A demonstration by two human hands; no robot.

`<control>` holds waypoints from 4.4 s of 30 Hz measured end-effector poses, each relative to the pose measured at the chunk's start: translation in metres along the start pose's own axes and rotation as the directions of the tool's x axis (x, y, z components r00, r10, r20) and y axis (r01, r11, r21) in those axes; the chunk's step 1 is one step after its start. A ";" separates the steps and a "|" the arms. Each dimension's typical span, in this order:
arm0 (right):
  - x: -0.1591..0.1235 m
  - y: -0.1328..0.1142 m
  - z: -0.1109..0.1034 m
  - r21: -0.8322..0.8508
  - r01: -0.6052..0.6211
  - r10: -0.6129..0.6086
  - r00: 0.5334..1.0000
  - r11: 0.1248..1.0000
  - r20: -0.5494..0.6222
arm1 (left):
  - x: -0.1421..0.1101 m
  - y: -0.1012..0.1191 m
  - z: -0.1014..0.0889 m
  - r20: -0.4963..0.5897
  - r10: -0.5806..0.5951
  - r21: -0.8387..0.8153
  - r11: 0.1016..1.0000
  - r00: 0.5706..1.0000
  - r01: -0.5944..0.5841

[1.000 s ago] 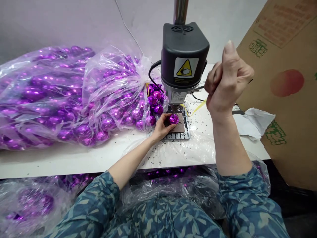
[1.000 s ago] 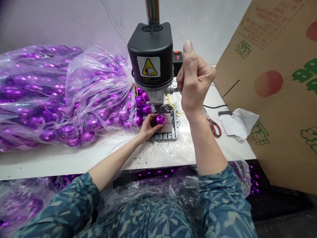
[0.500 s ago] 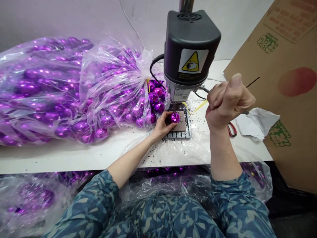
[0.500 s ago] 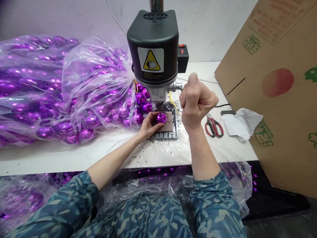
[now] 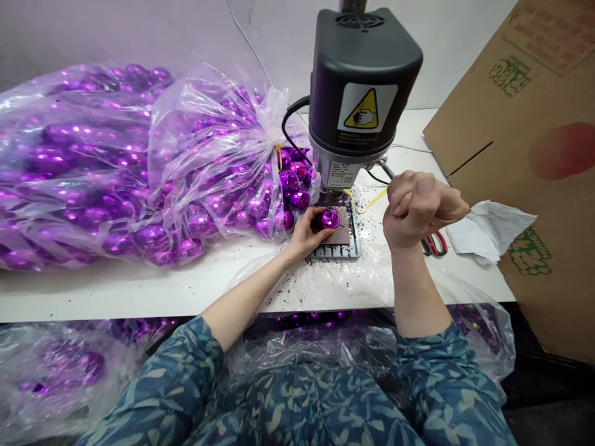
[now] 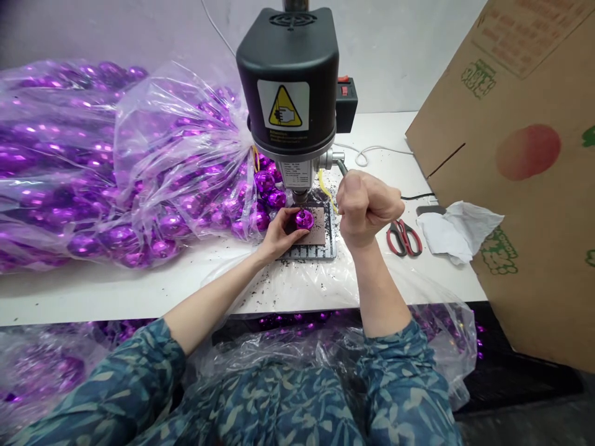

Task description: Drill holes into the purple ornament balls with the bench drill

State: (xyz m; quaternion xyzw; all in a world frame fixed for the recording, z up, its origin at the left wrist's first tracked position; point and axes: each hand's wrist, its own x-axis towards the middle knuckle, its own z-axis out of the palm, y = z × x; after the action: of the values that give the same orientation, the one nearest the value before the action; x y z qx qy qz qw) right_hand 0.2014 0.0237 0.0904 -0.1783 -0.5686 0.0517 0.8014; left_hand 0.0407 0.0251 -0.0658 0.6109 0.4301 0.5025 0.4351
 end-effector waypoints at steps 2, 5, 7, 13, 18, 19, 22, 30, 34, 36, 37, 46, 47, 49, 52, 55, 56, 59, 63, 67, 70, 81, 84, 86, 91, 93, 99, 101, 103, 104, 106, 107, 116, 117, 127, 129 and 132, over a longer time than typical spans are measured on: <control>-0.002 0.004 -0.002 0.027 0.047 -0.047 0.999 0.999 0.015 | 0.001 -0.007 0.000 0.013 0.056 0.048 0.997 0.998 -0.056; -0.005 0.009 -0.004 0.047 0.081 -0.082 0.996 0.996 0.019 | 0.002 -0.011 -0.001 0.024 0.101 0.087 0.991 0.995 -0.103; -0.009 0.012 -0.006 0.049 0.102 -0.103 0.994 0.994 0.022 | 0.001 -0.011 -0.001 0.029 0.114 0.094 0.989 0.993 -0.117; -0.008 0.007 -0.004 0.057 0.089 -0.090 0.996 0.994 0.016 | 0.001 -0.008 0.000 0.028 0.096 0.085 0.992 0.995 -0.098; 0.043 -0.006 0.021 -0.007 -0.184 0.184 0.983 0.983 -0.024 | 0.002 -0.002 0.000 0.008 0.062 0.062 0.996 0.998 -0.062; 0.055 -0.006 0.027 0.003 -0.217 0.217 0.976 0.976 -0.021 | 0.000 0.001 -0.001 -0.019 0.051 0.074 0.996 0.999 -0.049; 0.080 0.001 0.038 0.074 -0.350 0.350 0.937 0.934 0.011 | -0.019 0.021 -0.006 -0.072 0.051 0.158 0.987 0.996 -0.039; 0.083 0.006 0.045 0.143 -0.344 0.352 0.935 0.928 -0.035 | -0.133 0.083 -0.034 0.821 0.137 0.242 0.796 0.555 -0.554; 0.083 0.008 0.047 0.111 -0.325 0.332 0.942 0.939 -0.053 | -0.105 0.075 -0.042 0.706 0.201 0.275 0.806 0.679 -0.524; 0.083 0.010 0.046 0.085 -0.321 0.326 0.944 0.943 -0.055 | -0.062 0.066 -0.047 0.513 0.203 0.443 0.769 0.834 -0.460; 0.082 0.011 0.046 0.070 -0.317 0.321 0.945 0.946 -0.056 | -0.038 0.062 -0.049 0.404 0.188 0.578 0.706 0.895 -0.409; 0.082 0.007 0.046 0.033 -0.332 0.334 0.940 0.943 -0.066 | 0.060 0.042 -0.054 0.163 0.024 0.845 0.514 0.986 -0.151; 0.082 0.007 0.046 0.032 -0.328 0.329 0.941 0.944 -0.072 | 0.058 0.043 -0.057 0.125 0.077 0.771 0.621 0.989 -0.146; 0.082 0.009 0.047 0.022 -0.315 0.316 0.946 0.949 -0.079 | 0.048 0.046 -0.064 0.024 0.141 0.532 0.837 0.990 -0.132; 0.081 0.012 0.047 0.015 -0.290 0.290 0.955 0.957 -0.063 | 0.028 0.052 -0.070 0.014 -0.038 0.054 0.998 0.999 0.037; 0.080 0.015 0.047 0.060 -0.246 0.250 0.966 0.967 -0.071 | 0.011 0.055 -0.068 0.180 -0.270 -0.236 0.921 0.946 0.309; 0.080 0.016 0.047 0.073 -0.233 0.238 0.968 0.970 -0.075 | 0.008 0.055 -0.066 0.208 -0.309 -0.281 0.890 0.928 0.359; 0.079 0.016 0.047 0.099 -0.222 0.230 0.969 0.970 -0.084 | 0.003 0.052 -0.059 0.221 -0.355 -0.342 0.844 0.908 0.414; 0.079 0.015 0.047 0.116 -0.250 0.261 0.961 0.961 -0.090 | 0.006 0.039 -0.051 0.173 -0.315 -0.243 0.905 0.933 0.350; 0.079 0.014 0.047 0.042 -0.256 0.259 0.962 0.966 -0.086 | 0.011 0.026 -0.043 0.124 -0.199 -0.093 0.973 0.972 0.211; 0.079 0.013 0.048 0.009 -0.264 0.264 0.960 0.964 -0.094 | 0.014 0.021 -0.038 0.146 -0.161 -0.044 0.985 0.976 0.169; 0.078 0.010 0.048 0.071 -0.260 0.267 0.959 0.963 -0.099 | 0.011 0.009 -0.012 0.065 0.038 0.188 0.981 0.997 -0.049; 0.078 0.009 0.047 0.076 -0.258 0.263 0.961 0.963 -0.083 | 0.011 0.007 -0.007 0.052 0.037 0.196 0.979 0.998 -0.047; 0.078 0.010 0.047 0.087 -0.248 0.255 0.964 0.965 -0.077 | 0.012 0.008 -0.007 0.054 0.032 0.199 0.979 0.998 -0.043; 0.075 0.012 0.045 0.068 -0.203 0.208 0.974 0.977 -0.085 | 0.012 0.009 -0.009 0.093 0.004 0.156 0.988 0.996 -0.018; 0.070 0.010 0.043 0.033 -0.165 0.167 0.981 0.986 -0.100 | 0.012 0.008 -0.009 0.094 0.002 0.150 0.989 0.996 -0.016; 0.040 -0.005 0.031 -0.209 -0.170 0.147 0.981 0.963 -0.123 | 0.011 0.005 -0.008 0.067 0.023 0.150 0.988 0.997 -0.033; 0.030 -0.012 0.026 -0.184 -0.178 0.157 0.980 0.967 -0.124 | 0.011 0.004 -0.007 0.065 0.021 0.147 0.989 0.998 -0.030; 0.023 -0.015 0.021 -0.110 -0.175 0.164 0.981 0.978 -0.109 | 0.010 0.004 -0.006 0.058 0.023 0.147 0.989 0.998 -0.031; 0.020 -0.016 0.020 -0.078 -0.170 0.162 0.981 0.982 -0.105 | 0.010 0.004 -0.006 0.055 0.023 0.146 0.989 0.998 -0.031; 0.017 -0.013 0.018 -0.039 -0.148 0.143 0.983 0.988 -0.111 | 0.010 0.004 -0.006 0.053 0.019 0.143 0.989 0.998 -0.027; 0.015 -0.011 0.018 -0.027 -0.132 0.128 0.985 0.991 -0.117 | 0.010 0.004 -0.006 0.054 0.016 0.140 0.990 0.998 -0.023; 0.003 0.003 0.014 0.044 0.019 -0.014 0.993 0.999 -0.120 | 0.008 0.005 -0.006 0.045 0.010 0.145 0.989 0.999 -0.016; 0.001 0.004 0.012 0.050 0.044 -0.038 0.993 0.998 -0.113 | 0.008 0.005 -0.006 0.047 0.012 0.147 0.989 0.999 -0.019; -0.012 0.022 0.002 0.058 0.213 -0.208 0.975 0.975 -0.080 | 0.007 0.007 -0.007 0.058 0.024 0.118 0.993 0.998 -0.031; -0.015 0.020 0.002 0.060 0.211 -0.206 0.975 0.976 -0.082 | 0.007 0.007 -0.006 0.054 0.021 0.115 0.993 0.998 -0.028; -0.002 0.013 0.008 0.058 0.143 -0.137 0.986 0.988 -0.098 | 0.009 0.008 -0.003 0.035 0.018 0.136 0.990 0.999 -0.023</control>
State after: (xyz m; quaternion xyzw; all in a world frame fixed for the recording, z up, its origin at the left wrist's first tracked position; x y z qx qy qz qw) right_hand 0.1947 0.0369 0.0862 -0.1138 -0.5396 0.0052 0.8342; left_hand 0.0397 0.0325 -0.0559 0.6519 0.4497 0.4661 0.3943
